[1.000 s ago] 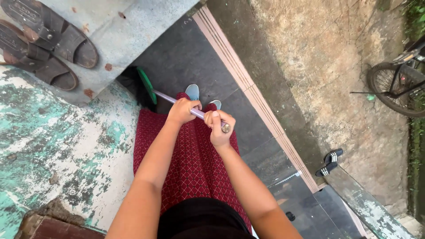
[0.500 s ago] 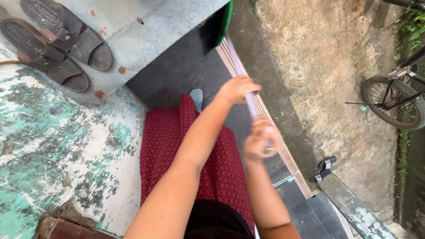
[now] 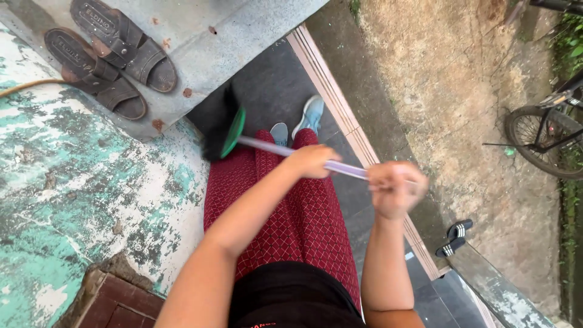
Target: The person is sweeping the floor outside the house using a broom and a bucket.
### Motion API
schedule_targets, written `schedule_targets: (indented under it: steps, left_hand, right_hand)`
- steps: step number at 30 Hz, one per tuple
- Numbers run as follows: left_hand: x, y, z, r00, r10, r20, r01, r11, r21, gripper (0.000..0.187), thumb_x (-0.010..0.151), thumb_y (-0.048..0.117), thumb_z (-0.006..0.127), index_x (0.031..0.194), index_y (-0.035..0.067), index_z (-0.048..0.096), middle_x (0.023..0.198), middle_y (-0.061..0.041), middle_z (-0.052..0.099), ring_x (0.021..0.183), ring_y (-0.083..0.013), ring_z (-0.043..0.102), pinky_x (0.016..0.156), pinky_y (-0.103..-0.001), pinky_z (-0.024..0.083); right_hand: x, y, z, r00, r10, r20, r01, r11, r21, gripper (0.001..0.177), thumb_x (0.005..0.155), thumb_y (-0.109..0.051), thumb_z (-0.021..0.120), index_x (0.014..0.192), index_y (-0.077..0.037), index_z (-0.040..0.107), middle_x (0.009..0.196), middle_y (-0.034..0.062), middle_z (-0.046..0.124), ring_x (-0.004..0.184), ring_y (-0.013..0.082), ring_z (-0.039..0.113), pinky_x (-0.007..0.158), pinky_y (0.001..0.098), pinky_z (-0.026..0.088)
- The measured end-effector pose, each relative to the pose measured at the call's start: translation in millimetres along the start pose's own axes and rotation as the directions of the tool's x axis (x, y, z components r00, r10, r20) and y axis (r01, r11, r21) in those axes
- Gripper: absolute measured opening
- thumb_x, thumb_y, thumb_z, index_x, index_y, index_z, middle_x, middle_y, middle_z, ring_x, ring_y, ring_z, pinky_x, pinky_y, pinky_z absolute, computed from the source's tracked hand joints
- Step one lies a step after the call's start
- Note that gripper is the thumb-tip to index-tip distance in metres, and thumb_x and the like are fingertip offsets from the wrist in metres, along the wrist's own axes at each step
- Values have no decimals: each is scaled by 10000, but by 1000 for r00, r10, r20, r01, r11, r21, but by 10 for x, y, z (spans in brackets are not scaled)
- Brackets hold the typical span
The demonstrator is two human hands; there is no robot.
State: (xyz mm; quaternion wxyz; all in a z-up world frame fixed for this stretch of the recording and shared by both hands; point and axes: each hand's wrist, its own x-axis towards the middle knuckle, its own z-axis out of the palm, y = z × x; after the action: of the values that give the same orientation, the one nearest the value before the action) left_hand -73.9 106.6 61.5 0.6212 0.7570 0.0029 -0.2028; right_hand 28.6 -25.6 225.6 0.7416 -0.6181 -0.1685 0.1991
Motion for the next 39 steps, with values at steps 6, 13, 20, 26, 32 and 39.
schedule_targets:
  steps: [6,13,20,26,32,39]
  left_hand:
    - [-490,-362,-117,979,-168,-119,167,986,-22,170,729,103,693,883,168,725,789,-81,742,776,-303,737,707,-453,574]
    - [-89,-559,-272,955,-36,-293,116,959,260,164,761,156,771,909,196,711,783,-45,726,819,-307,711,748,-450,527]
    - [460,-646,-99,938,107,-330,31,922,387,271,753,97,737,975,249,706,917,2,731,1009,-223,686,966,-418,462]
    - [1113,-34,-186,858,254,-446,-43,902,430,401,765,0,710,1082,241,670,943,0,707,1046,-223,670,1037,-402,467]
    - [964,400,-181,904,178,-388,-65,955,288,425,729,3,753,1086,213,660,855,0,701,968,-260,659,858,-416,525]
    - [162,181,125,843,153,-516,-82,984,158,392,759,19,738,1100,198,671,806,-29,672,850,-275,671,800,-447,534]
  right_hand:
    - [-526,314,480,972,133,196,-96,978,-185,405,1042,-63,522,644,9,522,642,73,540,610,175,519,596,342,455]
    - [-591,459,782,997,-24,-79,13,991,-135,448,1089,-41,432,645,14,419,634,61,471,616,159,467,714,352,488]
    - [-562,398,673,984,-159,-80,126,941,-313,388,1043,5,414,656,26,437,637,70,478,614,170,493,704,384,505]
    - [-231,281,166,909,-412,-68,378,880,-290,333,986,36,446,658,-9,417,622,74,456,600,185,455,659,390,467]
    - [-140,-85,-199,906,-352,-235,348,936,-58,390,1063,-44,431,694,-83,309,520,4,323,457,109,303,488,321,344]
    - [-185,69,-354,976,-217,-29,219,969,111,355,1017,-87,487,701,-67,326,453,-4,280,377,113,292,410,329,352]
